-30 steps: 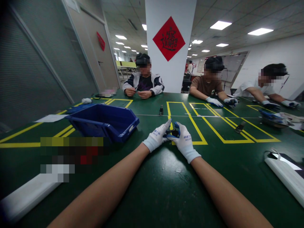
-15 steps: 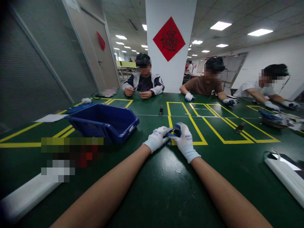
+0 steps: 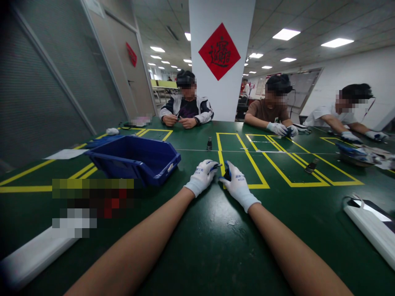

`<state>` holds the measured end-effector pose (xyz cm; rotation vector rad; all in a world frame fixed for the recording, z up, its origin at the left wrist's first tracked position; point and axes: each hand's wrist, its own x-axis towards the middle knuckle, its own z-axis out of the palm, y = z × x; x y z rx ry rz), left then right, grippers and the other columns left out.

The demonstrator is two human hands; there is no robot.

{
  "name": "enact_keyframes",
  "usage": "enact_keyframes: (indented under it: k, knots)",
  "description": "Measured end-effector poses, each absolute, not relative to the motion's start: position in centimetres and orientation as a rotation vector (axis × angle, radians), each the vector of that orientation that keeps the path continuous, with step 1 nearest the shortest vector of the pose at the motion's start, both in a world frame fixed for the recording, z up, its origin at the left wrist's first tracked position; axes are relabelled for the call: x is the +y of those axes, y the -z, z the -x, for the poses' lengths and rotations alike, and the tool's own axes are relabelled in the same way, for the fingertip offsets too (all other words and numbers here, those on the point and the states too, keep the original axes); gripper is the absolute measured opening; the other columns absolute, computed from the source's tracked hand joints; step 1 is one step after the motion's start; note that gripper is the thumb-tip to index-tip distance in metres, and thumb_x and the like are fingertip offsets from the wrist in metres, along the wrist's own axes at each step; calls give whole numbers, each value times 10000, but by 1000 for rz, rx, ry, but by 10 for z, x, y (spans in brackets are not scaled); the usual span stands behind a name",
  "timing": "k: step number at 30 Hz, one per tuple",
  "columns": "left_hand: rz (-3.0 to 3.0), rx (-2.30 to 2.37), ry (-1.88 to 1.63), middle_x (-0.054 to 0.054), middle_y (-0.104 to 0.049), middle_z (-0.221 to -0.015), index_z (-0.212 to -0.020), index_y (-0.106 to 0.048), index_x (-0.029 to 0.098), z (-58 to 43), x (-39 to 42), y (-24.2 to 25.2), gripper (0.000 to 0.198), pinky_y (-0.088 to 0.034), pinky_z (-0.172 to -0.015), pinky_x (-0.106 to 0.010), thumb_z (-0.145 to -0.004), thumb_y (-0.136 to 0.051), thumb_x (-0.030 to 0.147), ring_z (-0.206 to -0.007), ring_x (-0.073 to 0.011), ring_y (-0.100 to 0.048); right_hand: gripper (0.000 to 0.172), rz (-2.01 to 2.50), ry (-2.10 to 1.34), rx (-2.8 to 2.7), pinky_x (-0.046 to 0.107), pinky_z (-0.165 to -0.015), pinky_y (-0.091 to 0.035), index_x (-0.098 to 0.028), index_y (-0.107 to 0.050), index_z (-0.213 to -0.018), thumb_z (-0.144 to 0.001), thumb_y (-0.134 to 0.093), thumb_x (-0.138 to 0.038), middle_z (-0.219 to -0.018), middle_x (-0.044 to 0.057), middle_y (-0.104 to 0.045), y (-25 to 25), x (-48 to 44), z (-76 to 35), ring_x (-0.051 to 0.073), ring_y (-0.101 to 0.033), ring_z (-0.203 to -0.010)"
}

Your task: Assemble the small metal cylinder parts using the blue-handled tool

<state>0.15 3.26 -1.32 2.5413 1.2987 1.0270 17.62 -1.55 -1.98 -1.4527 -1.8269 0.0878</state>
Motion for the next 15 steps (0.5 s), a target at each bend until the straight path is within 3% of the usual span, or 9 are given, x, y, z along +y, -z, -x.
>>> enact_keyframes:
  k: [5,15]
  knots:
    - [-2684,1048,-971,-71,-532,-1165,-1183,-563,234,-4,27,9,339,-426,-934,-357,-888,-442,352,-1058,-211,-492,851,1438,-52,-1874,435,-954,-440,-251,-179,-1460,-735,-625,-240,-1213,90,-578,19,-19,-171,251,-566,-1085]
    - [-2735,1222,-779,-61,-537,-1117,-1178,-570,275,-3,25,4,339,-437,-897,-349,-898,-425,398,-1022,-207,-504,845,1570,191,-1866,382,-824,-449,-208,-170,-1464,-760,-619,-339,-999,65,-664,13,-22,-174,243,-614,-898]
